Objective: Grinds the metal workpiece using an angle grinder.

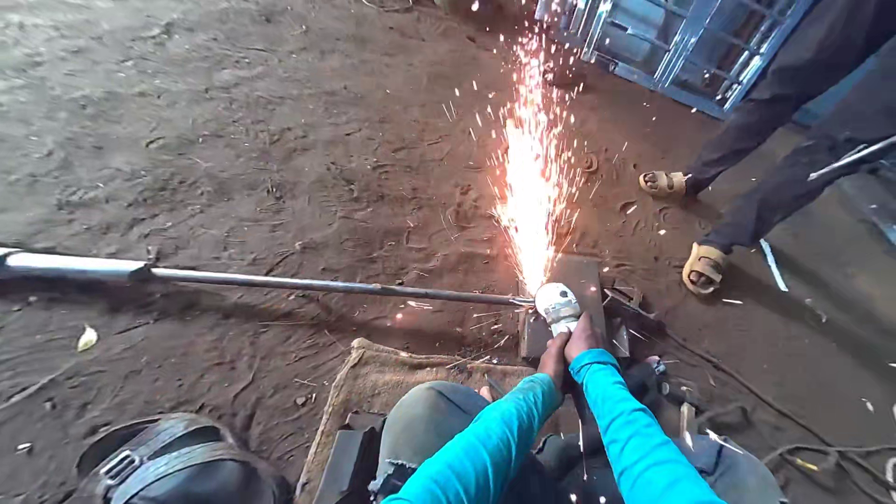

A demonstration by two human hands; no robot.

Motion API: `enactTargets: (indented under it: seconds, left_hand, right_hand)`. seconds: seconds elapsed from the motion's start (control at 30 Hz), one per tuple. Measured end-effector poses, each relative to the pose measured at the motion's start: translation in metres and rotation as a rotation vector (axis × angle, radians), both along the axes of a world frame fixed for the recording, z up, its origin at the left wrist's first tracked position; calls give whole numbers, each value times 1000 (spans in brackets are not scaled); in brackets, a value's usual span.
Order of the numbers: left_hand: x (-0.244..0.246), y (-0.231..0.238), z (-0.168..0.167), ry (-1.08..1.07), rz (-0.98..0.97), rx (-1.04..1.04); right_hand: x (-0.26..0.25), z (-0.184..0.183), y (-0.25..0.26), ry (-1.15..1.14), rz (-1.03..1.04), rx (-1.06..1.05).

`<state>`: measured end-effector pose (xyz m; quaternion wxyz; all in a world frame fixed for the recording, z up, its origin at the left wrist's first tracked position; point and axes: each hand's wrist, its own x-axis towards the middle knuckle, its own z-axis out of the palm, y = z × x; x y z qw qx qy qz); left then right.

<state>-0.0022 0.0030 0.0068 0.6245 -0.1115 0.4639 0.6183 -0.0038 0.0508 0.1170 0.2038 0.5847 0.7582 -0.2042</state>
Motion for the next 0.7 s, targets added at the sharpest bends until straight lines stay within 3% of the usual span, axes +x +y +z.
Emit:
enactTargets:
  seconds: [0.13,0.7]
  left_hand:
    - [-3,-8,-4,0,78,-26]
    - [-3,-2,-4,-26,7,16]
  right_hand:
    - [-5,-5,-5,28,39,-24]
    - [-5,-2,-2,18,13,-3]
